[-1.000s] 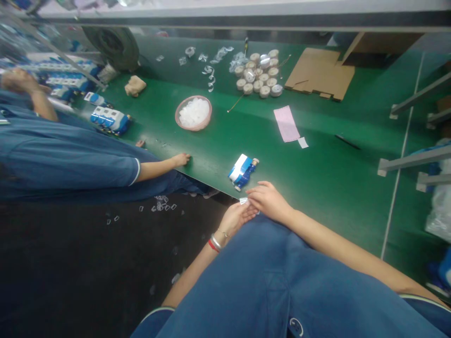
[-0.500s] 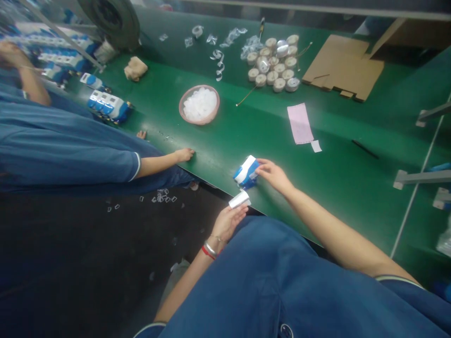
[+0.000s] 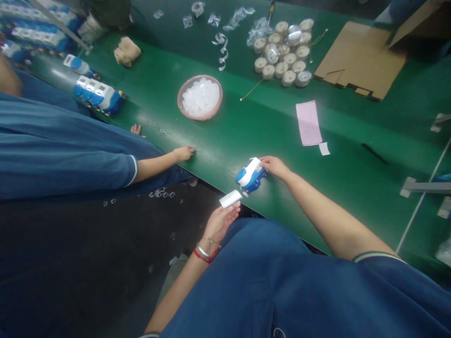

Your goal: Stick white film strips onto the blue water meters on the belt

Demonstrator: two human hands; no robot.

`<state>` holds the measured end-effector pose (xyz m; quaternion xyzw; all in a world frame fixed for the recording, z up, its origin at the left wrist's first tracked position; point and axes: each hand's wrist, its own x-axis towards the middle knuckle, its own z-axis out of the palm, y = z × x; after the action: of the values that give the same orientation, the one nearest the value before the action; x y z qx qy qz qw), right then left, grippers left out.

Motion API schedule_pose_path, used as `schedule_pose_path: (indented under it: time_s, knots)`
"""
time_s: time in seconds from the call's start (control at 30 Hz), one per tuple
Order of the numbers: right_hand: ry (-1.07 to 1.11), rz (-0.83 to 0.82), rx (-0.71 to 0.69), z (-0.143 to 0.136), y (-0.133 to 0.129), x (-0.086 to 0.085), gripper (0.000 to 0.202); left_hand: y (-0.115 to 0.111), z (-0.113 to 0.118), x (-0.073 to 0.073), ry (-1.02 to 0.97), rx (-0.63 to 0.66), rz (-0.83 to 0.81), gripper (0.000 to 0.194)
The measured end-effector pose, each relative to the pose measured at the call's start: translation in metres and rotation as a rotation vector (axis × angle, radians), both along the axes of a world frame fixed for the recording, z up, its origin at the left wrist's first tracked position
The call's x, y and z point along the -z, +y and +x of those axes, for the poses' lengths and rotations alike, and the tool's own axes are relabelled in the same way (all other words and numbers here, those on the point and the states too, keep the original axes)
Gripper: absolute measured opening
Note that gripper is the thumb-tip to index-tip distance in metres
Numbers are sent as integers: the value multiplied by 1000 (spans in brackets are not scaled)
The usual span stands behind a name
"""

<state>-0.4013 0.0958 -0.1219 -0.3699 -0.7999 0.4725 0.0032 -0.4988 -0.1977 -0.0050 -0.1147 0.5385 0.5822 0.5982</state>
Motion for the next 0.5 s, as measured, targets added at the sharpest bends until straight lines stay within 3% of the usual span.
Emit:
schedule_pose_path:
  time_s: [0.5]
  knots:
    - [45,66,55,-1,1,22,22,0,-2,5,1,29,3,35]
